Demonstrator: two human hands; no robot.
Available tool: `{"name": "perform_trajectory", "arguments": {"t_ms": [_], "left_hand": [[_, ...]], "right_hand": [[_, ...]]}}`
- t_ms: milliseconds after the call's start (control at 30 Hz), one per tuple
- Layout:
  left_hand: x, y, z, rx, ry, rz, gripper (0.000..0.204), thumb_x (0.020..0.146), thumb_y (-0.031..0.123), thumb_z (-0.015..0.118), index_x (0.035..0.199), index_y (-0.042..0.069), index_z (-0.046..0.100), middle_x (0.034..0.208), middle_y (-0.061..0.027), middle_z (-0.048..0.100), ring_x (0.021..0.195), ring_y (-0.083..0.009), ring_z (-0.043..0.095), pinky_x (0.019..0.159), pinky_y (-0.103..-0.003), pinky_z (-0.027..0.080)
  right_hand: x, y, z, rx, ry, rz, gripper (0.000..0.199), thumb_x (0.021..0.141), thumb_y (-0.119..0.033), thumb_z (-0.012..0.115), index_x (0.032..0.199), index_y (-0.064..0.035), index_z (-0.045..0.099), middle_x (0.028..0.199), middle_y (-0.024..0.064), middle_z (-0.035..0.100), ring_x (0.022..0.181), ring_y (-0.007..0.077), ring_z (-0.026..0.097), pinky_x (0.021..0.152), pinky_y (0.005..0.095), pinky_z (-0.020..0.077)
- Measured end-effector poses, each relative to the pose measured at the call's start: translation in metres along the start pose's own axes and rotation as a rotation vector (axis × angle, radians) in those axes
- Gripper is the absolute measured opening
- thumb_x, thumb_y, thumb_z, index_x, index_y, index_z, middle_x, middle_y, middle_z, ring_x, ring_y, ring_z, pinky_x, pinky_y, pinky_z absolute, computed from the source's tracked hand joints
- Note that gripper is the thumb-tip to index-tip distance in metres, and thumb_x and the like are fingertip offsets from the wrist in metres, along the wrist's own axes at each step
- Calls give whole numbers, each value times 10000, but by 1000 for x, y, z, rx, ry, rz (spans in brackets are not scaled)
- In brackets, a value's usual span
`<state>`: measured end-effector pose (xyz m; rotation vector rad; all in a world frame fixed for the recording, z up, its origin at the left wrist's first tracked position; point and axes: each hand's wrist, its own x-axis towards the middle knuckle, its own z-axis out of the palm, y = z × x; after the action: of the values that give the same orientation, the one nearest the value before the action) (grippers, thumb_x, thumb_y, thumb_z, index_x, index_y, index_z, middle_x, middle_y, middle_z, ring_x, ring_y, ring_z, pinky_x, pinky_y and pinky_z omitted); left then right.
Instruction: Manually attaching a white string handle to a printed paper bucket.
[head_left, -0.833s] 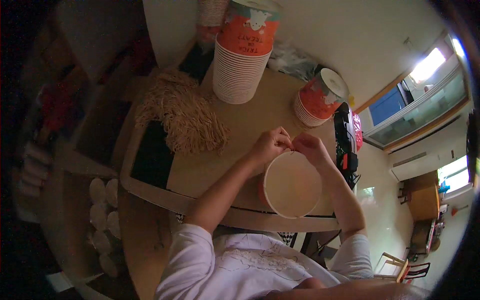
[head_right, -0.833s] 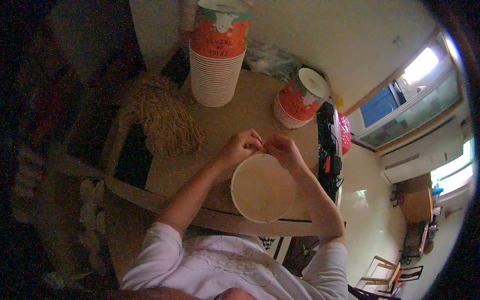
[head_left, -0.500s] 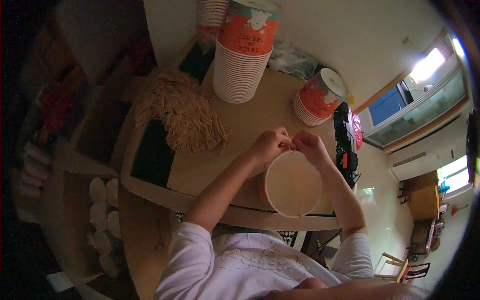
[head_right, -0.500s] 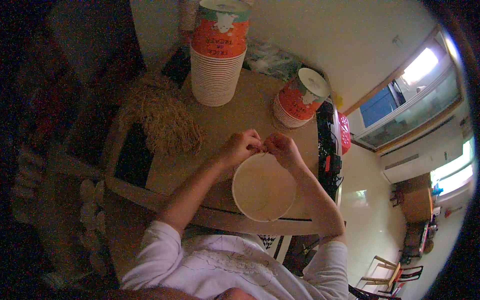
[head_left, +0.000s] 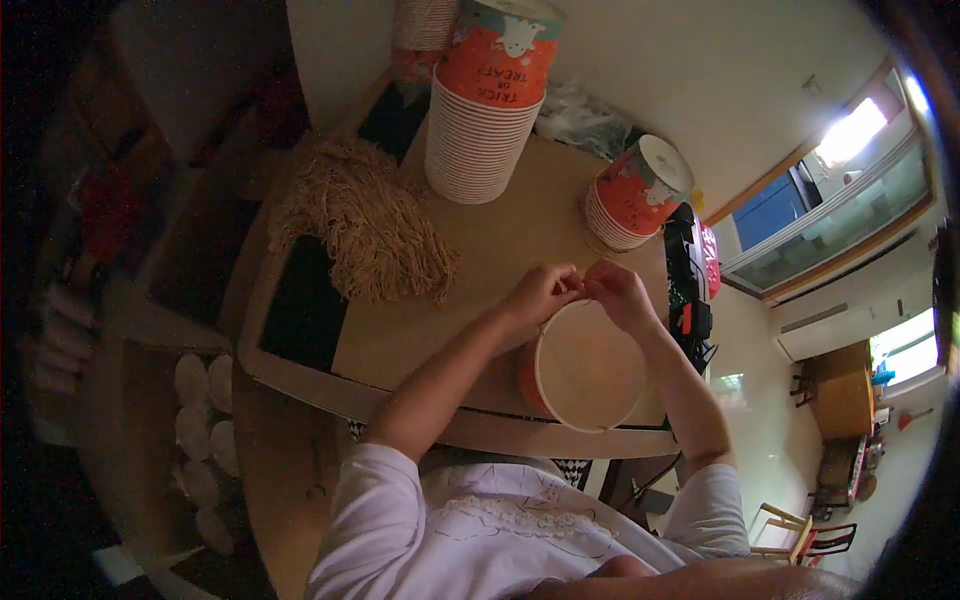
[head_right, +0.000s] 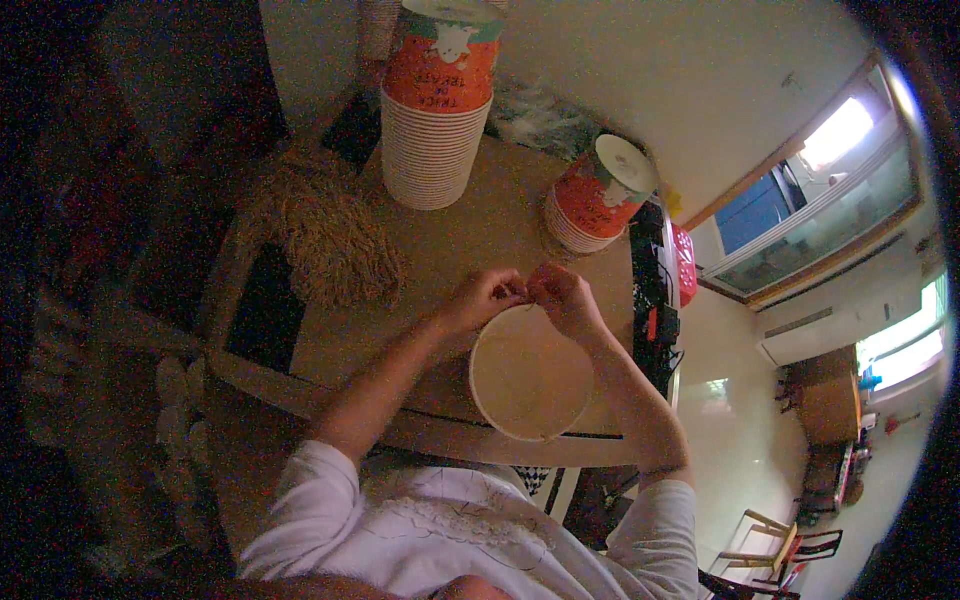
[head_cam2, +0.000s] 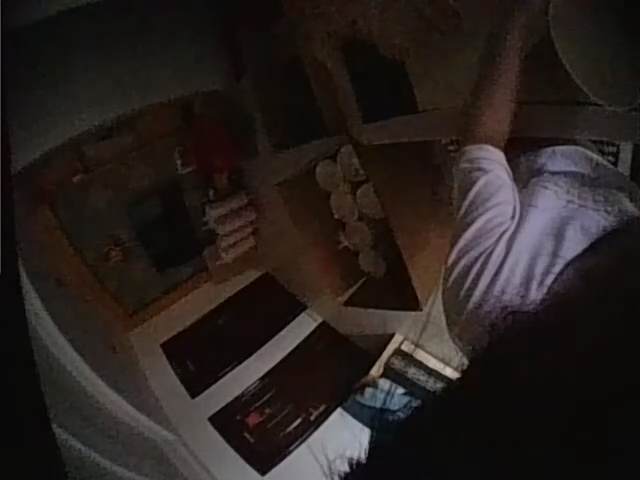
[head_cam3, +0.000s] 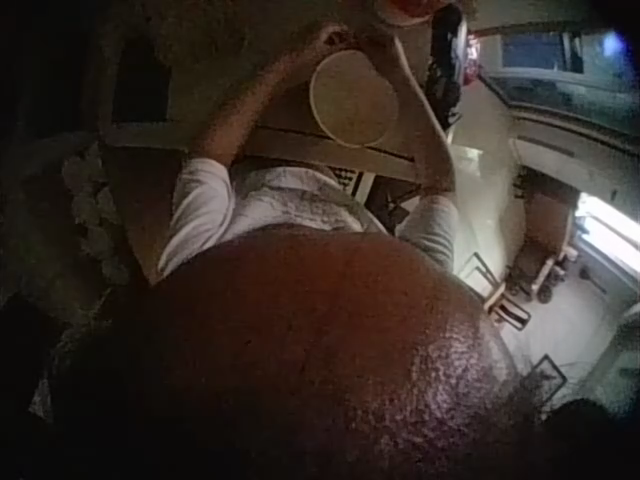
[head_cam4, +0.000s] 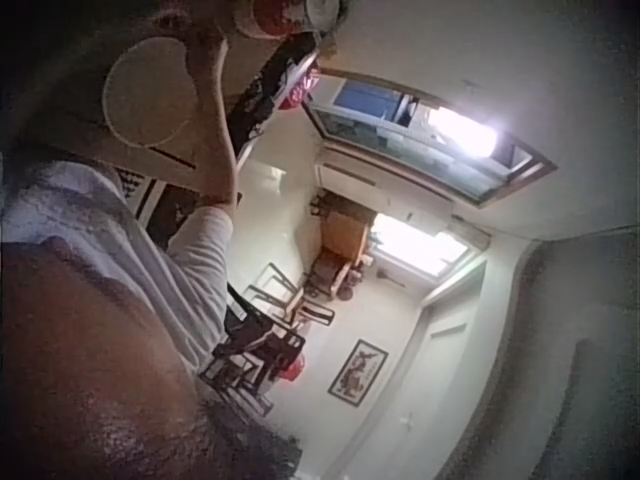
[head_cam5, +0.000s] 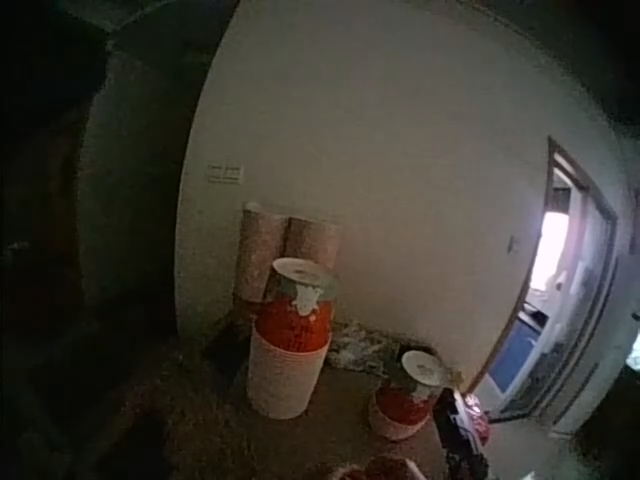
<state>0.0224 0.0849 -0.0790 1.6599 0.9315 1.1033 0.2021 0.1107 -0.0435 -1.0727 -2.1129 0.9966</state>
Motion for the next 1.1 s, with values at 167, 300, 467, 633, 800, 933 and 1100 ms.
{"name": "perform_trajectory", "arguments": {"t_ms": [167, 300, 467, 633, 800, 933, 1100], "left_hand": [[0, -7, 4, -498, 1, -240, 166, 836, 200, 592, 875, 40, 571, 765, -30, 615, 643, -125, 579, 574, -250, 471], [-1, 3, -2, -599, -59, -505, 192, 830, 257, 563, 869, 71, 583, 778, -16, 605, 694, -112, 562, 639, -247, 455], [-7, -2, -5, -829, -64, -574, 207, 824, 286, 536, 885, 94, 585, 800, -10, 594, 602, -81, 534, 533, -203, 441], [-7, -5, -5, -828, -97, -585, 237, 817, 303, 540, 891, 83, 589, 810, -17, 590, 612, -88, 535, 541, -209, 445], [-8, -12, -4, -892, -104, -554, 241, 818, 293, 550, 899, 70, 595, 802, -26, 594, 630, -99, 552, 553, -221, 459], [-7, -6, -6, -852, -116, -572, 228, 827, 282, 559, 897, 68, 600, 797, -26, 598, 639, -105, 566, 569, -236, 474], [-7, -1, -5, -785, -102, -609, 228, 836, 282, 557, 890, 65, 602, 786, -20, 600, 604, -102, 556, 556, -230, 467]], "right_hand": [[-3, -13, 1, 45, -14, 75, 47, 825, -46, 544, 794, -11, 546, 706, 29, 543, 657, 98, 499, 602, 254, 435], [-9, -17, 6, 150, 31, 102, 45, 822, -41, 535, 798, -11, 559, 708, 46, 564, 659, 110, 522, 608, 260, 445], [-15, -49, 12, -167, 104, 105, 38, 805, -53, 565, 819, -20, 577, 717, 80, 614, 657, 114, 558, 613, 268, 460], [-17, -52, 14, -178, 118, 92, 48, 797, -65, 579, 817, -22, 575, 701, 81, 610, 635, 117, 555, 599, 272, 460], [-17, -46, 13, -207, 112, 91, 33, 794, -52, 574, 815, -27, 578, 702, 85, 611, 623, 130, 554, 588, 272, 458], [-16, -35, 9, -189, 86, 35, 29, 792, -49, 568, 810, -28, 576, 695, 93, 606, 606, 148, 553, 570, 282, 451], [-18, -46, 9, -165, 111, 36, 44, 796, -66, 565, 795, -22, 557, 688, 101, 599, 592, 158, 545, 557, 291, 444]]}}
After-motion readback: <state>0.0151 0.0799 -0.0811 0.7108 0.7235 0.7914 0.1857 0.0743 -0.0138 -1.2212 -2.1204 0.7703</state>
